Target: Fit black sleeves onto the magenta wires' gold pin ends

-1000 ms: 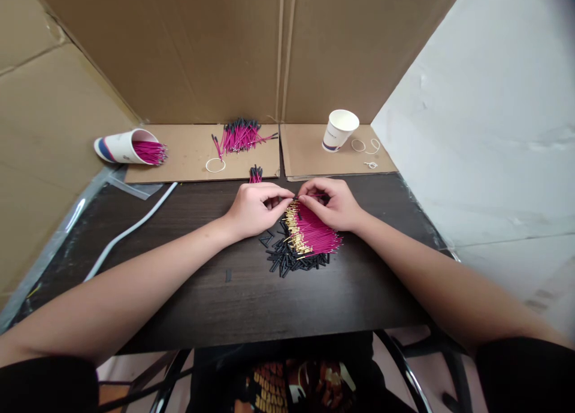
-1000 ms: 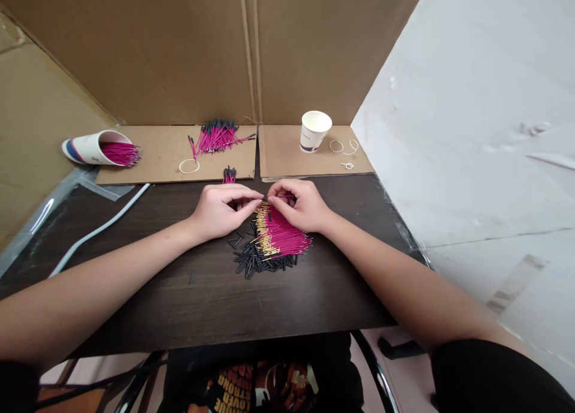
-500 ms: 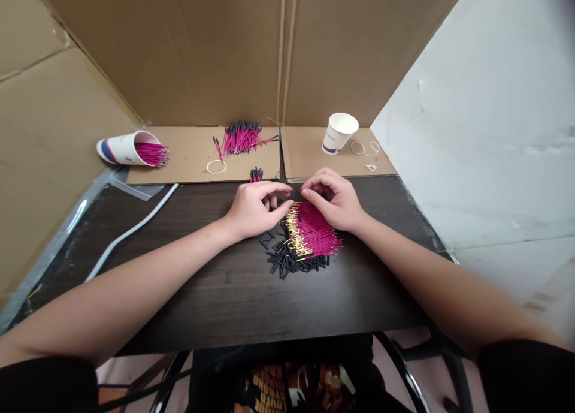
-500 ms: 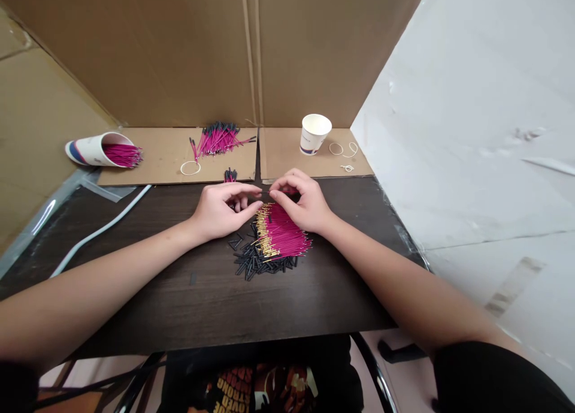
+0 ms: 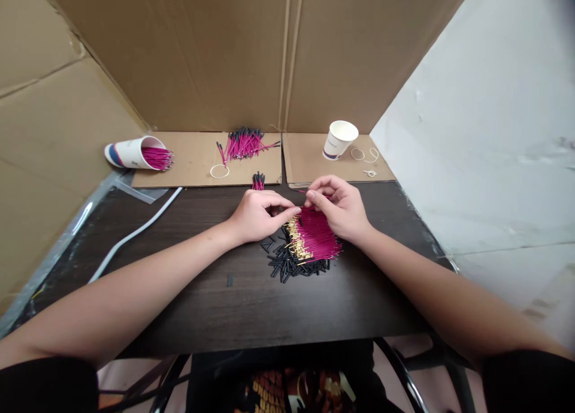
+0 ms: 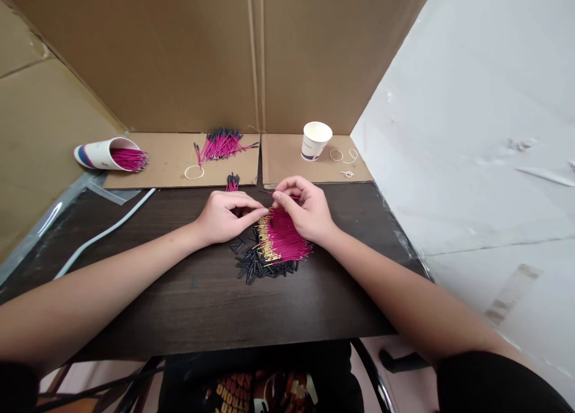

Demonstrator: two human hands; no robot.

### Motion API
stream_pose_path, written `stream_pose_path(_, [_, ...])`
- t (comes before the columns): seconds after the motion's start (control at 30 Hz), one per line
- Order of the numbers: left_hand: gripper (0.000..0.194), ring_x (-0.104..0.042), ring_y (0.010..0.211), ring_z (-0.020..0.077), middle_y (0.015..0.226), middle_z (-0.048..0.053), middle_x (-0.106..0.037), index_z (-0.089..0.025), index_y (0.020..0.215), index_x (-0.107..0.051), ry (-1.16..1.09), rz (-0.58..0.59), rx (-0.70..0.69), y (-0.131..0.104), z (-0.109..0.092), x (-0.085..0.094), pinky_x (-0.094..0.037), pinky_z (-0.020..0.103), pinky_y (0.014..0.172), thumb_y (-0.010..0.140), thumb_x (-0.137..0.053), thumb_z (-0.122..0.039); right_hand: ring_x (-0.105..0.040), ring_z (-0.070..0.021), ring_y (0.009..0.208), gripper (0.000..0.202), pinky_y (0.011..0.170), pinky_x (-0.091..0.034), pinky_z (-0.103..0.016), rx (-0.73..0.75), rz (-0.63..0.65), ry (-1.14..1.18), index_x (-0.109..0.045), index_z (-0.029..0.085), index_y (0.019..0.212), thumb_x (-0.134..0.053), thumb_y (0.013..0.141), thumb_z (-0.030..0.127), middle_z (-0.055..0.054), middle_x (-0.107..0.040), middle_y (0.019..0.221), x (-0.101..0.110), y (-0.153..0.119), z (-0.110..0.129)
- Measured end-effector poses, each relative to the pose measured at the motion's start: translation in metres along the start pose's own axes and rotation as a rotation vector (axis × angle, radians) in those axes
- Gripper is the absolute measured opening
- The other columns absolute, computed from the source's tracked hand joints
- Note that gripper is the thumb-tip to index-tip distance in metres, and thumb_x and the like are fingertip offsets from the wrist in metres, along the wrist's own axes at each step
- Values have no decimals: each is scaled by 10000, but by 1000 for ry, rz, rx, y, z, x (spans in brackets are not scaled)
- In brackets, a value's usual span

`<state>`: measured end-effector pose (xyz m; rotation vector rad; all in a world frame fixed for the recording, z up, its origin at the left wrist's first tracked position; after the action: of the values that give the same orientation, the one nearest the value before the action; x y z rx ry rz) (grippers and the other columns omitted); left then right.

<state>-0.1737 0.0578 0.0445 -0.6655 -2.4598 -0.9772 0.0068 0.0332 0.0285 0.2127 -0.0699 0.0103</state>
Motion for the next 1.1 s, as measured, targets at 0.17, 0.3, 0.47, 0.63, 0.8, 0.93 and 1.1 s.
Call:
stream_pose_path(0.17, [194,-748,688,180,852,72,-841,-191,934,-886,5,-1,1,0,2,0,-600,323,682,1002,-807,-356,-626,-167,701,451,730,-559,-375,-19,6,89,-491,284,1034,-796,958,608,-15,-783,885,-2,2,-4])
stream_pose_path(0.3, [197,-726,661,168,834,68,-831,-190,921,-883,-1,-3,-12,0,0,0,-575,316,652,1002,-804,-352,-656,-176,730,540,777,-589,-393,-51,27,144,-401,292,998,-831,922,610,-19,-808,938,-5,2,-7])
stream_pose_path(0.47, [202,-743,680,177,844,75,-836,-190,927,-886,8,-3,-14,0,-1,1,-589,320,668,1006,-800,-356,-742,-192,763,638,818,-641,-409,-141,-7,233,-405,293,1003,-960,807,540,-35,-828,1000,-1,2,-11])
stream_pose_path(0.63, [191,-745,684,177,845,72,-839,-187,940,-886,8,-5,1,-1,1,0,-592,324,670,1004,-803,-346,-833,-214,832,688,817,-661,-363,-193,-22,377,-432,291,1013,-1039,736,460,0,-822,988,-1,3,-15])
stream_pose_path(0.8, [221,-755,711,174,882,73,-846,-193,928,-879,-21,6,-21,0,-1,0,-602,323,695,1034,-769,-352,-856,-257,976,672,943,-677,-412,-223,-30,443,-466,286,994,-1064,716,412,7,-839,943,-3,0,-17])
stream_pose_path(0.93, [226,-766,731,185,870,75,-841,-195,931,-872,-30,21,-49,1,-4,-1,-615,333,720,1040,-767,-363,-839,-258,1097,624,995,-673,-406,-236,-34,404,-515,275,977,-1066,712,395,-27,-856,940,-2,-1,-18])
stream_pose_path(1.1, [218,-763,750,189,880,76,-835,-198,924,-855,-48,37,-81,1,-8,-1,-611,339,730,1039,-773,-363,-845,-245,918,615,845,-709,-409,-251,9,382,-537,273,975,-1069,699,410,-47,-870,979,-6,-2,-19])
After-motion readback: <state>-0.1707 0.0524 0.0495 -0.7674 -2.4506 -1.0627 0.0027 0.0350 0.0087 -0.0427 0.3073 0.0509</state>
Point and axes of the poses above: each hand's wrist, its own y-axis towards the middle knuckle, its own x-axis out of the back of the hand, z = x × y, the point moved 8 cm from there along y, towards the middle knuckle
